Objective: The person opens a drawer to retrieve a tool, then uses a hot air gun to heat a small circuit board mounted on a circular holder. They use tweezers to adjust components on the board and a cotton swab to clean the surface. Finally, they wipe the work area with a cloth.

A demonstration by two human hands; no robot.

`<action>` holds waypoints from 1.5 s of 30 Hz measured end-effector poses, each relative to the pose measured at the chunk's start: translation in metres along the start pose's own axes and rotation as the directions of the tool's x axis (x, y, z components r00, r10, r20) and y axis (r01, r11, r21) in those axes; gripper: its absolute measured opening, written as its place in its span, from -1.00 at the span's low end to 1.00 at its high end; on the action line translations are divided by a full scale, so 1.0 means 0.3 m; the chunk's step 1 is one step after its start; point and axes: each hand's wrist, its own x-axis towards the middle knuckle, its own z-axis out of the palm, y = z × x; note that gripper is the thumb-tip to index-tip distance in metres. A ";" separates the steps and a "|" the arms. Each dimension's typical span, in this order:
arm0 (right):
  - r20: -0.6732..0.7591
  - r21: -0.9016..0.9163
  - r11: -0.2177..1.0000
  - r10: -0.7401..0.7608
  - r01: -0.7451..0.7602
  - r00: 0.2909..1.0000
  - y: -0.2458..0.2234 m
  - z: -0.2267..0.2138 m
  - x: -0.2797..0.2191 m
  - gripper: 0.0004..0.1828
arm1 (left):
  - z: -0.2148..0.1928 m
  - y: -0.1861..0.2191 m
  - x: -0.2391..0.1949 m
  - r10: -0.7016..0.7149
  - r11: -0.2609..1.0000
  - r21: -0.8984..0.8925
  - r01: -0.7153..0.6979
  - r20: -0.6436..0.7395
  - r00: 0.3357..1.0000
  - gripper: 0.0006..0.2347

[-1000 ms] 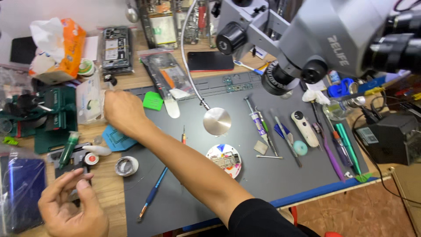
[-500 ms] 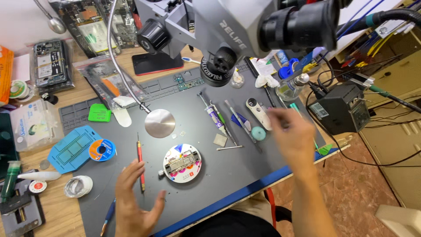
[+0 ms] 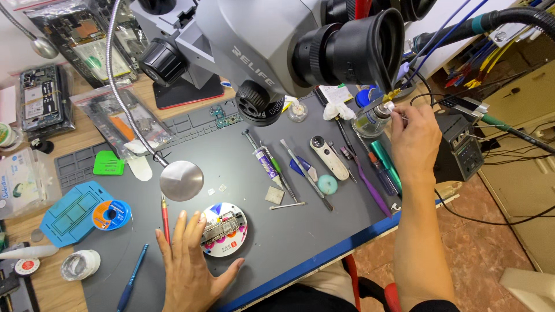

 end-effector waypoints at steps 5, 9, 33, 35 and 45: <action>0.023 -0.012 1.000 -0.016 0.016 1.000 -0.001 0.001 0.008 -0.94 | 0.005 -0.017 0.032 -0.015 0.996 -0.082 0.019 0.053 0.998 -0.04; 0.018 -0.065 0.996 -0.060 0.061 0.998 0.019 0.001 0.004 -0.90 | 0.009 -0.013 0.052 -0.024 0.988 -0.152 0.031 0.046 0.999 -0.10; 0.177 0.556 0.747 -0.534 0.363 0.827 -0.778 0.057 -0.645 -0.82 | -0.006 0.014 0.018 -0.092 0.990 -0.113 0.080 -0.098 0.991 -0.32; 0.193 0.578 0.728 -0.562 0.370 0.804 -0.783 0.062 -0.642 -0.79 | -0.005 0.013 0.018 -0.089 0.992 -0.094 0.080 -0.099 0.991 -0.32; 0.166 0.530 0.727 -0.595 0.438 0.787 -0.776 0.074 -0.643 -0.79 | -0.006 0.013 0.016 -0.105 0.988 -0.126 0.094 -0.084 0.991 -0.34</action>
